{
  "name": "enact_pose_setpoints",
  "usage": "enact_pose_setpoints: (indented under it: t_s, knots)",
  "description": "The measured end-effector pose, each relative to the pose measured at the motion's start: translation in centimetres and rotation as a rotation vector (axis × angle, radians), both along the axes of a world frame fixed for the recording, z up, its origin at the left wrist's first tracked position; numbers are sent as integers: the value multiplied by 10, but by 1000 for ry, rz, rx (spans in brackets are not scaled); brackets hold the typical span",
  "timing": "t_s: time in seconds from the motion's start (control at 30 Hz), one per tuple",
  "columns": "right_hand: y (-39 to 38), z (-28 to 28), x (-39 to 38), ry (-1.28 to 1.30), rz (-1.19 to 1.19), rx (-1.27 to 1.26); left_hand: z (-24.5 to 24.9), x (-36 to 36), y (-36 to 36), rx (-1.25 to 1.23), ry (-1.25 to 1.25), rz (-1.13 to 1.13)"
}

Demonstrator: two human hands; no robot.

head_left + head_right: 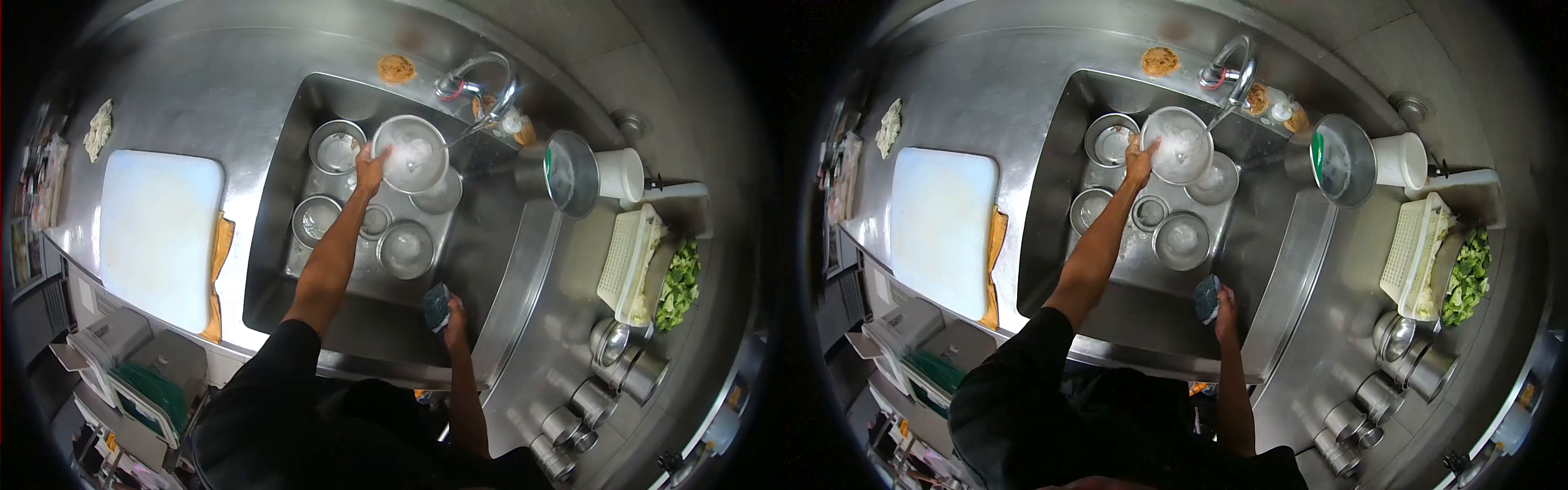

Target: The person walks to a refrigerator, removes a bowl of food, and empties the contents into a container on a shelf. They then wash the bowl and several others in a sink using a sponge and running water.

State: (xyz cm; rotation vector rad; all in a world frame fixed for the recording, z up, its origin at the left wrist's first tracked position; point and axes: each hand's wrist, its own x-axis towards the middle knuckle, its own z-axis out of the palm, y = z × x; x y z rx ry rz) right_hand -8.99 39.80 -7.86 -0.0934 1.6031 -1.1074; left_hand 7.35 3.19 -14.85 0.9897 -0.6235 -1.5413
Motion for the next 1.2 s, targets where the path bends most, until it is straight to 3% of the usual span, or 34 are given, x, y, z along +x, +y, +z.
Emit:
enact_pose_setpoints:
  t_s: [0.03,0.1,0.17,0.2,0.3,0.33,0.5,0.53,0.6,0.67,0.77,0.8,0.83,0.93,0.97,1.07,1.13,1.2]
  knots:
    - [-3,4,1,2,4,2,-1,2,0,-5,-38,-94]
    - [-9,9,7,25,-10,16,-3,1,6,-42,89,-18]
    - [-11,14,12,12,33,2,-14,-6,14,223,65,4]
    - [-14,14,14,2,62,-19,-25,-6,13,59,150,46]
    - [-15,12,19,57,83,-29,0,-12,20,247,243,20]
    - [-16,11,18,62,90,-30,-9,-10,19,263,98,-135]
    - [-10,14,16,87,73,-11,-18,15,1,203,224,-51]
    - [-9,16,14,90,66,-11,-29,35,-16,-51,-211,-118]
    - [-10,20,15,181,144,-50,-12,52,-28,-316,-653,-187]
    - [-13,22,19,188,133,-34,60,78,-26,-1118,-1103,-289]
    - [-25,11,22,247,126,-23,81,89,-14,-1200,-1244,-228]
    - [-29,6,24,353,195,-78,85,85,-7,-1041,-1224,-97]
    - [-33,0,26,462,261,-132,79,75,-3,-1056,-1221,-115]
    - [-63,25,41,471,277,-134,39,41,14,59,-122,-23]
    - [-73,39,44,486,313,-121,56,35,24,375,170,-47]
    - [-88,69,49,532,373,-114,30,16,32,388,109,-168]
    - [-85,76,50,556,405,-125,30,-3,31,395,321,-198]
    - [-83,80,50,437,301,-143,43,-12,29,416,318,-172]
